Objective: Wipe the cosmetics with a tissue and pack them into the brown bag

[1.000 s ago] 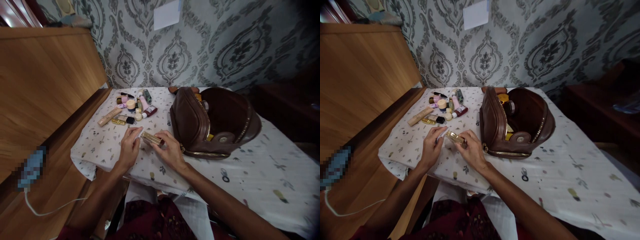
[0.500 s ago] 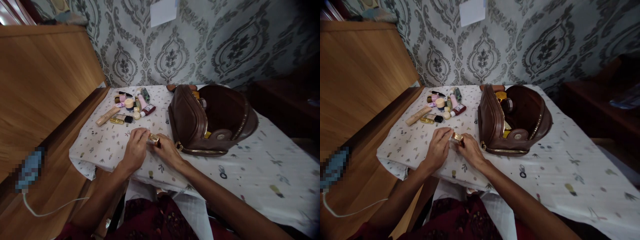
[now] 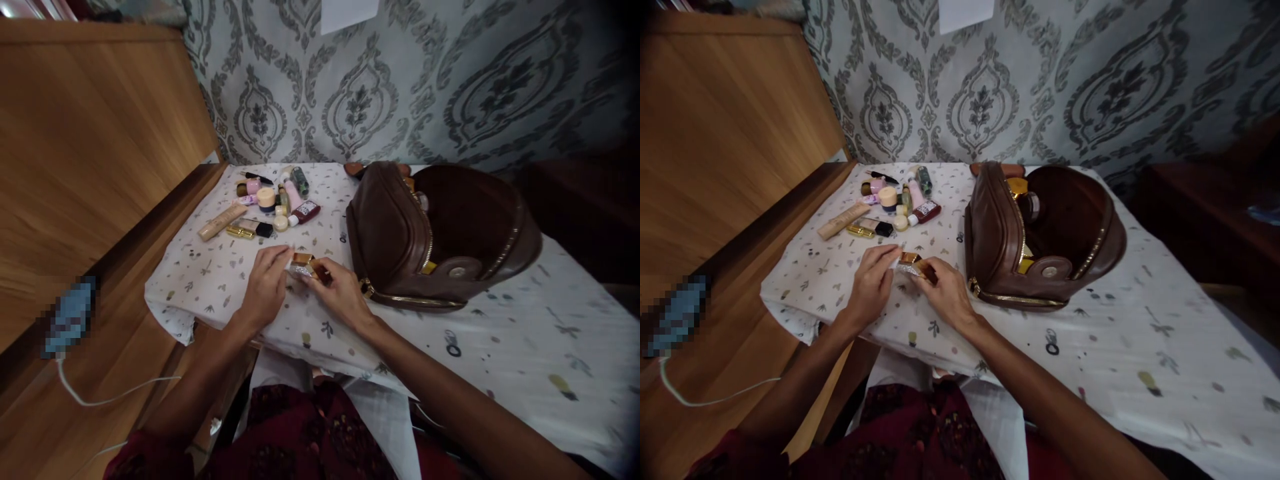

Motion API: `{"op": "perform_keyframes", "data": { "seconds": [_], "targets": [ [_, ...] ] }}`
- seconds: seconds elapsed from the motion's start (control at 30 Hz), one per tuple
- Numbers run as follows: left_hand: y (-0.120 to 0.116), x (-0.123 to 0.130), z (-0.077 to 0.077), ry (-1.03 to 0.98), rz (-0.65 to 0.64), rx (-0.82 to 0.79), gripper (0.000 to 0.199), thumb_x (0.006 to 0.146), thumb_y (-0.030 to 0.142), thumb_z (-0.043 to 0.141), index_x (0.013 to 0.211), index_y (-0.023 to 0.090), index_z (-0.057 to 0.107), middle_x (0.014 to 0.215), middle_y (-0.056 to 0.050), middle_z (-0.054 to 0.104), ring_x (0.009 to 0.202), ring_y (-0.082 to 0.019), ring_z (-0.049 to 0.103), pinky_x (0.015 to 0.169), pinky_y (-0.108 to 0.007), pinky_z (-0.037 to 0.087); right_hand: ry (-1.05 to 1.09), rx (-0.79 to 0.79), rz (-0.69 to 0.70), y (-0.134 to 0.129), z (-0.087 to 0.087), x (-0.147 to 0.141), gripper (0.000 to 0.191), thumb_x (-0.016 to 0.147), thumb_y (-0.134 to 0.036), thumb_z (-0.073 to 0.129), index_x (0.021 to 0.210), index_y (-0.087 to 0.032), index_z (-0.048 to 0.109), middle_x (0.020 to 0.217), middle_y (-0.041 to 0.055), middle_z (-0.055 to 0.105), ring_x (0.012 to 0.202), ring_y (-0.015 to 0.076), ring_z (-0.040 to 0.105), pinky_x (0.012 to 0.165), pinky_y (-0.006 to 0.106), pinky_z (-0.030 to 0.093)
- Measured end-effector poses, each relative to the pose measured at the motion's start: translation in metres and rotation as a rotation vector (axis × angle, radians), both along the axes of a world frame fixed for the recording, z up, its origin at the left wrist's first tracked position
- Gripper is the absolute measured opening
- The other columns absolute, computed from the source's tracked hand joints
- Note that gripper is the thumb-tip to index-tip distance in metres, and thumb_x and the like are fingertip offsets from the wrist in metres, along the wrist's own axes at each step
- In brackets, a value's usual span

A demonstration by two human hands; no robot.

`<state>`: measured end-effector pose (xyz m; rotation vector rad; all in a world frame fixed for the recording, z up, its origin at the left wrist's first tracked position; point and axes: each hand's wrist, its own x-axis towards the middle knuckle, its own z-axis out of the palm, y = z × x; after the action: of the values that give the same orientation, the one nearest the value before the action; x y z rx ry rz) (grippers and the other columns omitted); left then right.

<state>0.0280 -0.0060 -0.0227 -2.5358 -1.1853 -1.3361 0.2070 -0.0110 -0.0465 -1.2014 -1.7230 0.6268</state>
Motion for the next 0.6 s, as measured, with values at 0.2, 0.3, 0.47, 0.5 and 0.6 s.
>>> {"op": "perform_keyframes", "data": {
  "seconds": [0.2, 0.3, 0.47, 0.5, 0.6],
  "targets": [
    [-0.001, -0.003, -0.007, -0.079, 0.032, -0.132, 0.045, 0.088, 0.004, 0.041, 0.127, 0.016, 0.06, 0.12, -0.011, 0.062, 0.115, -0.022, 0.057, 0.103, -0.043, 0.048, 0.055, 0.07, -0.09, 0.0, 0.002, 0.0, 0.014, 0.079, -0.032, 0.067, 0.082, -0.019, 0.061, 0.072, 0.0001, 0.06, 0.064, 0.0157, 0.053, 0.062, 0.027, 0.041],
    [-0.005, 0.0, -0.004, -0.11, 0.014, -0.106, 0.044, 0.09, 0.005, 0.04, 0.128, 0.016, 0.058, 0.12, -0.011, 0.062, 0.116, -0.021, 0.057, 0.103, -0.041, 0.048, 0.006, 0.136, -0.069, -0.001, 0.002, 0.0, 0.01, 0.08, -0.028, 0.066, 0.084, -0.02, 0.064, 0.076, 0.0021, 0.061, 0.069, 0.0179, 0.054, 0.066, 0.029, 0.043],
    [-0.01, 0.003, 0.006, -0.103, -0.024, -0.013, 0.04, 0.095, 0.009, 0.037, 0.13, 0.017, 0.057, 0.121, -0.012, 0.062, 0.116, -0.021, 0.057, 0.102, -0.041, 0.048, -0.035, 0.165, -0.039, -0.002, 0.001, -0.001, 0.012, 0.081, -0.024, 0.064, 0.092, -0.02, 0.067, 0.079, 0.0035, 0.062, 0.072, 0.0198, 0.056, 0.067, 0.031, 0.045],
    [-0.011, 0.004, 0.007, -0.092, -0.028, 0.012, 0.04, 0.096, 0.009, 0.037, 0.13, 0.016, 0.057, 0.121, -0.013, 0.062, 0.115, -0.022, 0.056, 0.101, -0.042, 0.048, -0.04, 0.17, -0.038, -0.002, 0.0, -0.001, 0.013, 0.081, -0.023, 0.064, 0.093, -0.02, 0.067, 0.079, 0.0034, 0.062, 0.072, 0.02, 0.056, 0.068, 0.031, 0.045],
    [-0.011, 0.005, 0.008, -0.039, -0.033, 0.09, 0.04, 0.097, 0.009, 0.036, 0.131, 0.015, 0.056, 0.12, -0.015, 0.062, 0.115, -0.023, 0.056, 0.1, -0.043, 0.049, -0.045, 0.164, -0.029, -0.001, -0.002, -0.001, 0.017, 0.08, -0.02, 0.064, 0.096, -0.02, 0.067, 0.079, 0.0033, 0.061, 0.075, 0.0207, 0.056, 0.069, 0.031, 0.046]
  ]
}}
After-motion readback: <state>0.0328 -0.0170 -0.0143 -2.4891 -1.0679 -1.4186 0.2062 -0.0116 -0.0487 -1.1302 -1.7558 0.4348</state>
